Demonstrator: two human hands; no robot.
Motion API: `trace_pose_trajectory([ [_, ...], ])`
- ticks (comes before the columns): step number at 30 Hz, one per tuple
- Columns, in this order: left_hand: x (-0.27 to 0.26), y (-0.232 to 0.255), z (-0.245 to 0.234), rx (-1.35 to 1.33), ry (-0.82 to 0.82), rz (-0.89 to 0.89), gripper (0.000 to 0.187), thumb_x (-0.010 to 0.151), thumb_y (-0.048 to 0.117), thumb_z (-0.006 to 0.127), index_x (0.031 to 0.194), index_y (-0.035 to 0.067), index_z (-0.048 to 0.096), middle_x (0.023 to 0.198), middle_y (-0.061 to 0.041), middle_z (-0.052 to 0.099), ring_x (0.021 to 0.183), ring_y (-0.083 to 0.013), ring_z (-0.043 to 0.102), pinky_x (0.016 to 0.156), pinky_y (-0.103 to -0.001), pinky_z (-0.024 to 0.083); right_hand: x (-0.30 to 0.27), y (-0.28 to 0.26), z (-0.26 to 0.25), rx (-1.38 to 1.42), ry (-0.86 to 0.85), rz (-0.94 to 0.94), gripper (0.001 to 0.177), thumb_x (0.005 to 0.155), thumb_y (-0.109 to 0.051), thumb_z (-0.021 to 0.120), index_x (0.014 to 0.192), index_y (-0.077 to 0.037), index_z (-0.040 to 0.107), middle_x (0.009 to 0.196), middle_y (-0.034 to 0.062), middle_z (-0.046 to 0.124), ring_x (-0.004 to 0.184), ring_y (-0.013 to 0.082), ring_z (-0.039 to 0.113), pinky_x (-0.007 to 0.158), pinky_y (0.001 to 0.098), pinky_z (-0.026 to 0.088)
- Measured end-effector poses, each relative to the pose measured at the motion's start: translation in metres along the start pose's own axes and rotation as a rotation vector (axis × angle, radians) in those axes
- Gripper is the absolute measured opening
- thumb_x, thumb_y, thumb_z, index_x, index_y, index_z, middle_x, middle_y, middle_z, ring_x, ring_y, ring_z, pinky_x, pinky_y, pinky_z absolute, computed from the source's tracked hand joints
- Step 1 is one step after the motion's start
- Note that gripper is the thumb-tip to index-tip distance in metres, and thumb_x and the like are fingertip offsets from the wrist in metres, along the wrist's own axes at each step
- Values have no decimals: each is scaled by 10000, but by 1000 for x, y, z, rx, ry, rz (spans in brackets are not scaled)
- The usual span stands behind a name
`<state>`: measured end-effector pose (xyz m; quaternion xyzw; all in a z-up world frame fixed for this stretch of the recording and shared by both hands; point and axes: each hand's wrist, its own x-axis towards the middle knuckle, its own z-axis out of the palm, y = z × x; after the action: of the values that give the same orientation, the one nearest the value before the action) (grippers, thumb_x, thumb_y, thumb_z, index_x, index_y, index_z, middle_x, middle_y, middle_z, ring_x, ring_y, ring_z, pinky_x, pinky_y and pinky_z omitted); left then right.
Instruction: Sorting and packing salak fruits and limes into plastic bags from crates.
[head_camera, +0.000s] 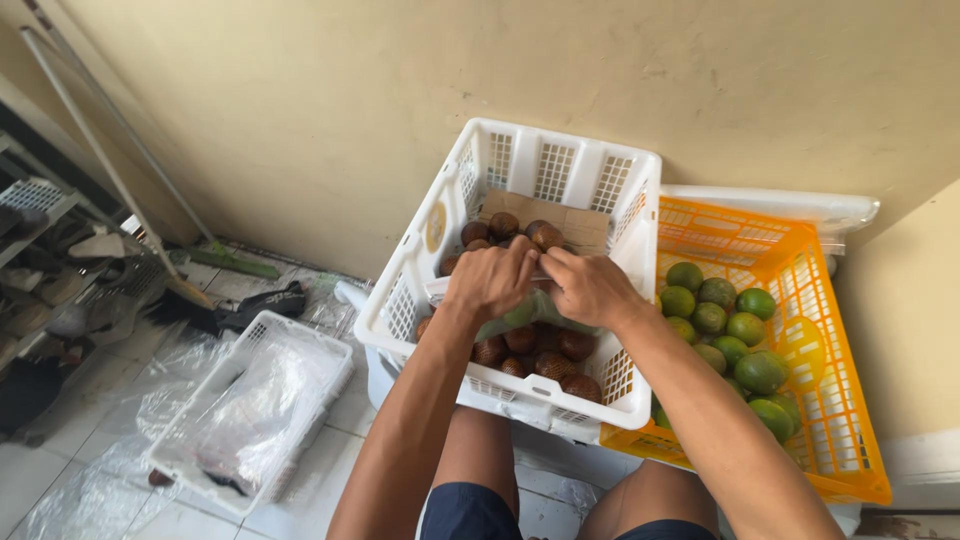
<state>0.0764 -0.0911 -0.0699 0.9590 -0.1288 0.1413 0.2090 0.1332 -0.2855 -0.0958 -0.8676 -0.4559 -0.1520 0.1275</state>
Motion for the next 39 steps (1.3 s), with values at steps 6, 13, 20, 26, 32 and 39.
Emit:
trace_pose_trajectory([
  [6, -5, -37, -6, 98, 802, 117, 254, 1075, 289, 456, 943, 113, 582, 780, -135, 513, 755, -372, 557, 734, -455, 473, 1, -12, -56, 88, 114, 56, 196, 1015, -222, 509, 1090, -230, 690, 782, 10, 647, 677, 309, 730, 677, 449, 617],
  [13, -9, -42, -18, -100, 885, -136, 312, 1138, 322, 295, 1102, 97, 509, 953, -98, 470, 829, -337, 496, 787, -418, 407, -38, 59, -182, 12, 274, 202, 137, 975, -265, 696, 1099, -209, 679, 892, 80, 708, 906, 373, 722, 797, 491, 570],
  [20, 6, -24, -22, -84, 678, -79, 302, 1099, 259, 366, 999, 33, 539, 990, -124, 552, 791, -317, 503, 739, -446, 397, -88, 134, -222, -131, -210, 795, 231, 1003, -324, 556, 1135, -176, 675, 875, 143, 736, 827, 350, 664, 729, 457, 470],
  [26, 8, -28, -19, -40, 581, -92, 316, 1105, 272, 384, 983, 35, 553, 992, -150, 557, 770, -358, 523, 697, -483, 410, -114, 218, -152, -110, -278, 849, 244, 968, -357, 580, 1130, -212, 692, 1009, 160, 753, 988, 373, 683, 803, 463, 492],
  [32, 10, -44, -8, 27, 498, -173, 428, 1155, 339, 295, 945, 74, 557, 928, -138, 501, 705, -335, 530, 630, -426, 428, -120, 259, -98, -122, -67, 710, 212, 923, -398, 649, 1061, -240, 680, 966, 92, 765, 993, 363, 724, 902, 503, 561],
  [39, 9, -44, -5, 49, 405, -220, 435, 1158, 345, 291, 941, 86, 565, 950, -132, 515, 726, -349, 560, 625, -438, 444, -128, 303, -27, -379, -155, 446, 255, 936, -420, 603, 996, -172, 618, 997, 44, 739, 1012, 238, 723, 970, 387, 504],
])
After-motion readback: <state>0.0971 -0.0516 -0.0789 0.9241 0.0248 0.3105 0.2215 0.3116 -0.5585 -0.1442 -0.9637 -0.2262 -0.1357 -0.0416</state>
